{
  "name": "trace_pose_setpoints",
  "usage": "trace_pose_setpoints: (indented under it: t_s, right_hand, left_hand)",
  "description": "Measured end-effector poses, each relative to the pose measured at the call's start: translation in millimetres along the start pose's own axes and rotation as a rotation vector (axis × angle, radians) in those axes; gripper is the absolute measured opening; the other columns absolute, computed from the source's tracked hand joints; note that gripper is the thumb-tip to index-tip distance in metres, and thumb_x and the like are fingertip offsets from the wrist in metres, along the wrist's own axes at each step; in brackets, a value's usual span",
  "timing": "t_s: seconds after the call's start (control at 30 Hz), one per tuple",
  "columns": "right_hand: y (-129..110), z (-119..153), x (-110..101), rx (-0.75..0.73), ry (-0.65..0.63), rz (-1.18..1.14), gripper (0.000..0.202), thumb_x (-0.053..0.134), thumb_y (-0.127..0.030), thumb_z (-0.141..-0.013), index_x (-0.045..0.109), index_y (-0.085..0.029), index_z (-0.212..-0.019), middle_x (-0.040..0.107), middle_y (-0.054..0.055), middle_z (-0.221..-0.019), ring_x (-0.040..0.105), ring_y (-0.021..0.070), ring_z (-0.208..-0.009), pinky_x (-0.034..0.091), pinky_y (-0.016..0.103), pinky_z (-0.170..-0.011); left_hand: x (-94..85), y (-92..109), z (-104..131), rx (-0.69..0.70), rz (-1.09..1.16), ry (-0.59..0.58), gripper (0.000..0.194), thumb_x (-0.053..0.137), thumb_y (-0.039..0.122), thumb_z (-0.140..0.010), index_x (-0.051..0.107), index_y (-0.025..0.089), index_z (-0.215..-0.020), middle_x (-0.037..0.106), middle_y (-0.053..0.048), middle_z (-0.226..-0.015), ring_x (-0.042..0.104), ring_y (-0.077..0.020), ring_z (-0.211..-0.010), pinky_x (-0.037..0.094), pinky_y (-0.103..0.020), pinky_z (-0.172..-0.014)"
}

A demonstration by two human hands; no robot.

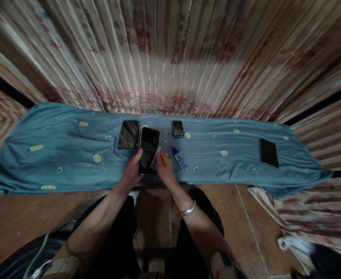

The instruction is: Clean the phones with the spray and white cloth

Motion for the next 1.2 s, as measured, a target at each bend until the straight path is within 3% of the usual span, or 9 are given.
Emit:
trace_pose_setpoints:
  t_s: [0.2, 0.33, 0.43, 0.63, 0.83, 1.0, 1.2]
  right_hand:
    - [-5, 13, 7, 0.028, -0.064, 0.042, 0.037, 0.048, -0.049, -0.090, 0.068, -0.018, -0.086, 0.069, 0.005, -0.080, 0.064, 0.0221, -0.082, 0.053, 0.036, -0.082]
    - [-16, 20, 10, -0.004, -0.145, 0.020, 0.040, 0.048, -0.046, -0.093, 0.068, -0.019, -0.114, 0.075, 0.007, -0.107, 0.066, 0.0241, -0.108, 0.050, 0.039, -0.099]
    - [-24, 23, 10, -0.031, -0.235, 0.020, 0.044, 0.046, -0.040, -0.093, 0.063, -0.022, -0.130, 0.070, 0.005, -0.127, 0.059, 0.0241, -0.127, 0.044, 0.044, -0.111]
    - [-26, 29, 2, -0.105, -0.321, 0.187, 0.056, 0.045, -0.025, -0.088, 0.050, -0.025, -0.144, 0.062, 0.001, -0.141, 0.051, 0.0221, -0.137, 0.036, 0.048, -0.117]
    - [-35, 35, -7, -0.257, -0.344, 0.492, 0.059, 0.047, -0.025, -0.096, 0.037, -0.017, -0.153, 0.060, 0.014, -0.141, 0.060, 0.0270, -0.127, 0.049, 0.047, -0.106]
    - [-50, 40, -9, -0.513, -0.272, 0.702, 0.049, 0.044, -0.025, -0.100, 0.047, -0.014, -0.147, 0.050, 0.018, -0.149, 0.048, 0.0284, -0.139, 0.042, 0.050, -0.115]
    - [-55, 44, -4, -0.586, -0.235, 0.811, 0.044, 0.043, -0.022, -0.100, 0.053, -0.016, -0.143, 0.056, 0.018, -0.144, 0.050, 0.0283, -0.137, 0.044, 0.049, -0.114]
  left_hand:
    - [-5.5, 3, -4, -0.037, 0.031, 0.059, 0.042, 0.057, 0.039, -0.092, 0.070, 0.009, -0.117, 0.078, -0.011, -0.102, 0.072, -0.0252, -0.105, 0.054, -0.035, -0.095]
    - [-3.7, 8, -4, -0.050, 0.047, 0.084, 0.043, 0.050, 0.040, -0.096, 0.069, 0.007, -0.117, 0.078, -0.013, -0.100, 0.073, -0.0238, -0.100, 0.055, -0.033, -0.093]
    - [-2.0, 10, -4, -0.069, 0.070, 0.088, 0.046, 0.045, 0.041, -0.098, 0.070, 0.006, -0.115, 0.078, -0.014, -0.098, 0.074, -0.0235, -0.097, 0.057, -0.032, -0.090]
    - [-2.1, 12, -6, -0.061, 0.129, 0.093, 0.052, 0.046, 0.048, -0.096, 0.069, 0.006, -0.117, 0.078, -0.016, -0.099, 0.074, -0.0251, -0.096, 0.057, -0.036, -0.091]
    - [-0.1, 14, -6, -0.044, 0.155, 0.089, 0.051, 0.036, 0.044, -0.101, 0.071, 0.008, -0.109, 0.078, -0.012, -0.091, 0.074, -0.0224, -0.094, 0.058, -0.034, -0.089]
    - [5.8, 12, -4, -0.069, 0.177, 0.082, 0.052, 0.034, 0.045, -0.101, 0.071, 0.009, -0.107, 0.077, -0.013, -0.095, 0.074, -0.0218, -0.094, 0.057, -0.033, -0.088]
    - [10.5, 7, -2, -0.085, 0.168, 0.089, 0.055, 0.035, 0.050, -0.100, 0.072, 0.009, -0.105, 0.077, -0.014, -0.094, 0.074, -0.0213, -0.089, 0.058, -0.031, -0.082]
Point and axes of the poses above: each hand's wrist, its own z-axis away from the middle knuckle, its own x-axis out of the palm, y = z × x, the point moved 5 cm from there along -z, towards the middle knuckle
